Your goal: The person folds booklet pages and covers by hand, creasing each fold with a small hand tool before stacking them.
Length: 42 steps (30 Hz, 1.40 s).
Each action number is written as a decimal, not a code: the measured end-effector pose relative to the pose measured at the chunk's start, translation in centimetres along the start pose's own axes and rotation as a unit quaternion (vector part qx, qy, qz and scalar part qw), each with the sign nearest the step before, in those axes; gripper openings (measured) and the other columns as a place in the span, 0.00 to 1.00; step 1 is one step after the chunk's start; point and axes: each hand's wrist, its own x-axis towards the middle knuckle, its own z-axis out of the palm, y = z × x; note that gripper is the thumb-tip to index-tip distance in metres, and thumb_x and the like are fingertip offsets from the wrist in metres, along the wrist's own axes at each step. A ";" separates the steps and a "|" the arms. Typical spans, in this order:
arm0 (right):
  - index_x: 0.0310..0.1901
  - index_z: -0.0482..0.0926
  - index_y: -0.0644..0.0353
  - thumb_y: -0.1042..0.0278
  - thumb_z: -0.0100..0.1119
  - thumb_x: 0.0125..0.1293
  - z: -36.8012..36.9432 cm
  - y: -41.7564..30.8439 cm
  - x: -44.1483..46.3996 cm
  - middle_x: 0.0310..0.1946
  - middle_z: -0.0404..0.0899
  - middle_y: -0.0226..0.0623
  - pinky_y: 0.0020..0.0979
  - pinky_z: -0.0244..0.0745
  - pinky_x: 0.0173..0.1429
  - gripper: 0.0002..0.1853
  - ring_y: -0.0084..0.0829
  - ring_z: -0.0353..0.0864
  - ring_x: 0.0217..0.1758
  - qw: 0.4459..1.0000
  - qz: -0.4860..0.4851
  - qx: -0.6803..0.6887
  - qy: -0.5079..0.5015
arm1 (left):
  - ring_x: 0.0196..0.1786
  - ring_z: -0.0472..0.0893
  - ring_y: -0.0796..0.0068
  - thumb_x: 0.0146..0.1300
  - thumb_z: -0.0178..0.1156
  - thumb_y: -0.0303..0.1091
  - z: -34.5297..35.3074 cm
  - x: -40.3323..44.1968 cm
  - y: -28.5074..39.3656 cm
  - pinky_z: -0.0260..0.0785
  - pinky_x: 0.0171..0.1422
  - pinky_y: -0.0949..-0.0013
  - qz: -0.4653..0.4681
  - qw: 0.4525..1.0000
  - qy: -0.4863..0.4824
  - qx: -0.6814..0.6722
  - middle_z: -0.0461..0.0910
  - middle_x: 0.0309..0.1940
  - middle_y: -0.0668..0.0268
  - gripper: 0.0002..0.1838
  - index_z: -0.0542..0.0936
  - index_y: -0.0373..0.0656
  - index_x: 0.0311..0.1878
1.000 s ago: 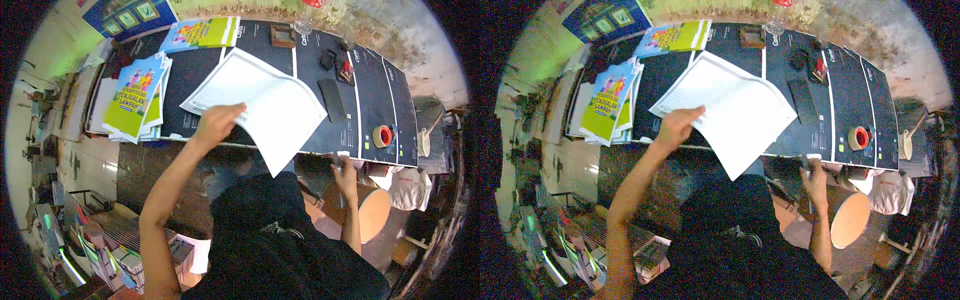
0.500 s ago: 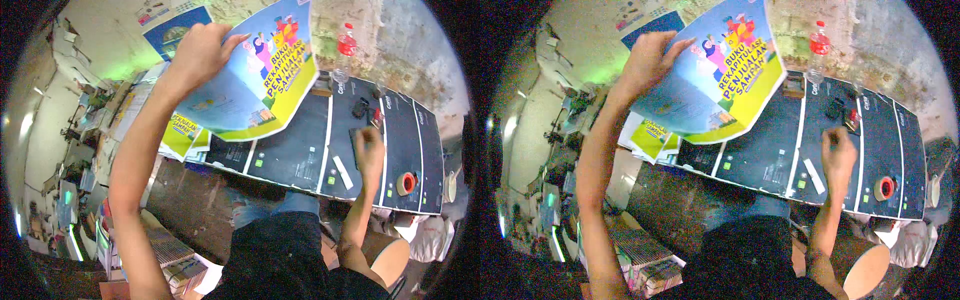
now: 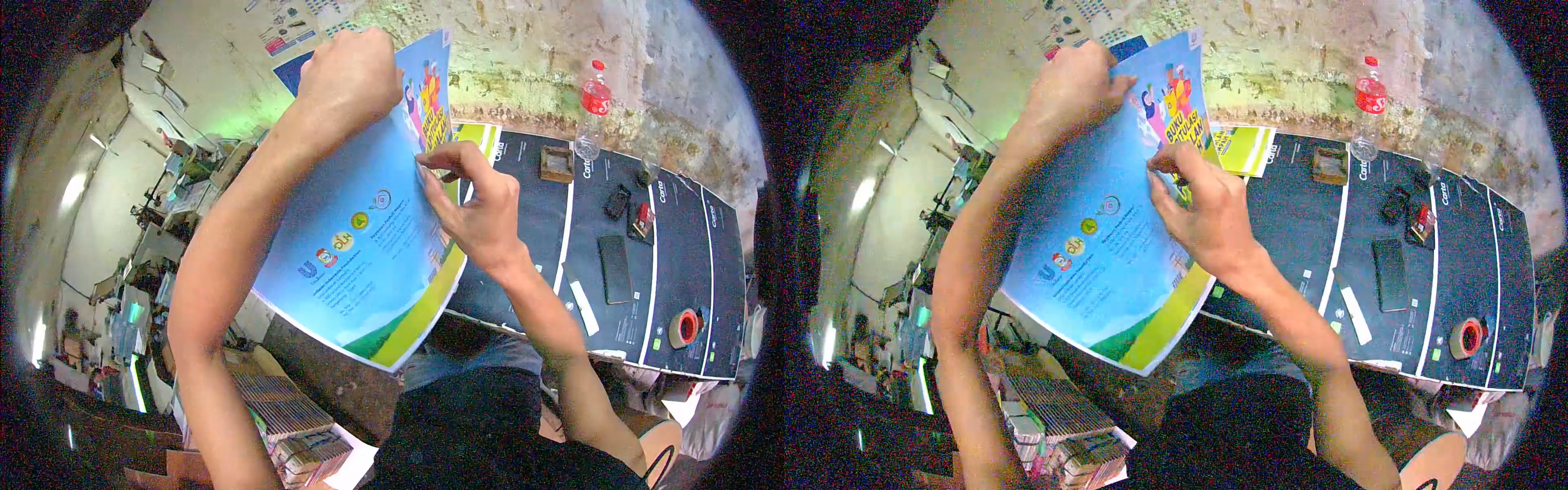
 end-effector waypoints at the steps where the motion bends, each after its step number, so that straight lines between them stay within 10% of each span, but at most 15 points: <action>1: 0.42 0.82 0.63 0.77 0.69 0.60 0.0 0.0 0.0 0.37 0.87 0.37 0.28 0.83 0.43 0.09 0.27 0.89 0.39 1.000 0.002 0.001 0.000 | 0.44 0.86 0.47 0.60 0.67 0.47 0.1 0.0 0.2 0.79 0.52 0.50 0.000 1.000 0.005 0.003 0.85 0.39 0.45 0.20 0.86 0.37 0.42; 25: 0.44 0.77 0.62 0.77 0.67 0.61 -2.0 1.1 0.1 0.38 0.87 0.43 0.34 0.85 0.47 0.11 0.37 0.90 0.43 0.987 0.113 0.043 -0.104 | 0.40 0.85 0.41 0.62 0.66 0.44 0.1 -2.2 4.2 0.79 0.45 0.46 0.078 0.996 0.019 -0.037 0.83 0.34 0.43 0.18 0.84 0.35 0.35; 42: 0.40 0.75 0.59 0.76 0.69 0.55 1.1 1.7 -0.4 0.33 0.85 0.37 0.33 0.82 0.38 0.13 0.33 0.88 0.33 0.986 0.136 0.009 0.095 | 0.40 0.85 0.44 0.64 0.64 0.45 2.3 -1.5 3.6 0.79 0.48 0.48 0.028 0.987 0.089 -0.130 0.84 0.33 0.44 0.18 0.86 0.36 0.40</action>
